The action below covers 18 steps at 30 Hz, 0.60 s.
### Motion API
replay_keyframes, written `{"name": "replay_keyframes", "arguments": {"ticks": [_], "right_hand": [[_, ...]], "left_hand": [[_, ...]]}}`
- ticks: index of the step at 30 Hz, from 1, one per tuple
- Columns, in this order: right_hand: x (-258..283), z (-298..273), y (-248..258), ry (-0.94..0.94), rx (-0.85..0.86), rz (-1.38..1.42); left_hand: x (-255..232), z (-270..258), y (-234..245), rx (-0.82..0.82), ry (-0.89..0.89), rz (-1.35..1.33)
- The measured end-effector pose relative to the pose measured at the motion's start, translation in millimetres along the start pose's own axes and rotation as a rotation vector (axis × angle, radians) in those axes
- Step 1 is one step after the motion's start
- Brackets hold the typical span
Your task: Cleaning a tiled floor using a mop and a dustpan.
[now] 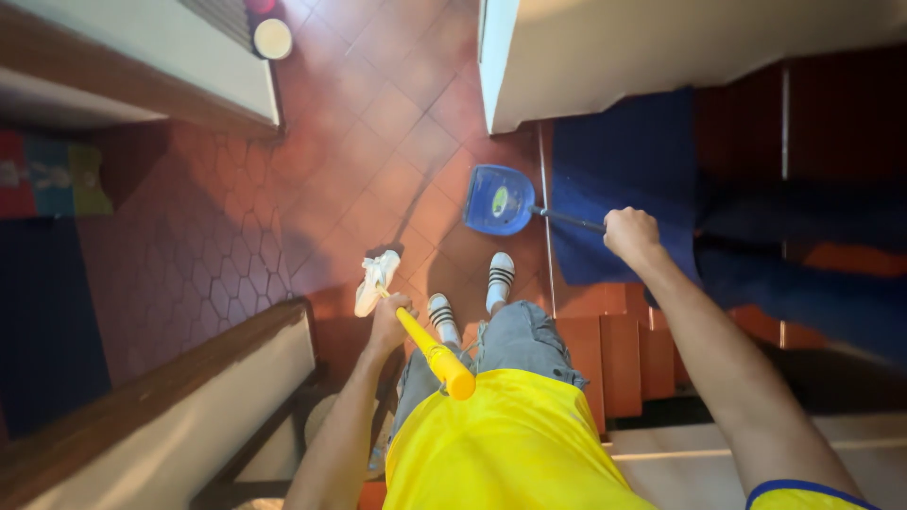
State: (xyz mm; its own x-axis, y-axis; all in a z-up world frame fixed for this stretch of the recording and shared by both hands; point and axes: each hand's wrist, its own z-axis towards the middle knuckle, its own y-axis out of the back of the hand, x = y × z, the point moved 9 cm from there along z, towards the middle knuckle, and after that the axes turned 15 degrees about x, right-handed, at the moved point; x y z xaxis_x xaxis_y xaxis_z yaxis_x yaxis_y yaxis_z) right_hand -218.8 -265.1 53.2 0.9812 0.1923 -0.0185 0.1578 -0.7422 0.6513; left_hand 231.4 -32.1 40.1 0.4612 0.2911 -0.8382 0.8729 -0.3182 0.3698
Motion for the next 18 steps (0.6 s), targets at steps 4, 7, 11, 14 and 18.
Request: {"name": "replay_keyframes", "arguments": {"ticks": [4,7,11,14,18], "right_hand": [[6.4,-47.2,-33.4,-0.040,0.024,0.056],[17.6,-62.1,-49.5,-0.059,-0.011,0.064],[28.5,-64.4,-89.3,-0.128,0.046,0.021],[37.2,-61.7,-95.8,-0.141,0.012,-0.016],[49.3,-53.3,-112.3,-0.122,-0.020,-0.053]], "left_hand": [[74.2,1.8,-18.4,0.112,0.092,-0.351],[40.0,-16.4,4.6,0.107,-0.005,-0.206],[12.6,-34.4,21.6,0.123,-0.154,0.087],[-2.4,-41.0,23.0,0.131,-0.242,0.088],[-12.9,-59.0,23.3,0.129,-0.216,0.090]]}}
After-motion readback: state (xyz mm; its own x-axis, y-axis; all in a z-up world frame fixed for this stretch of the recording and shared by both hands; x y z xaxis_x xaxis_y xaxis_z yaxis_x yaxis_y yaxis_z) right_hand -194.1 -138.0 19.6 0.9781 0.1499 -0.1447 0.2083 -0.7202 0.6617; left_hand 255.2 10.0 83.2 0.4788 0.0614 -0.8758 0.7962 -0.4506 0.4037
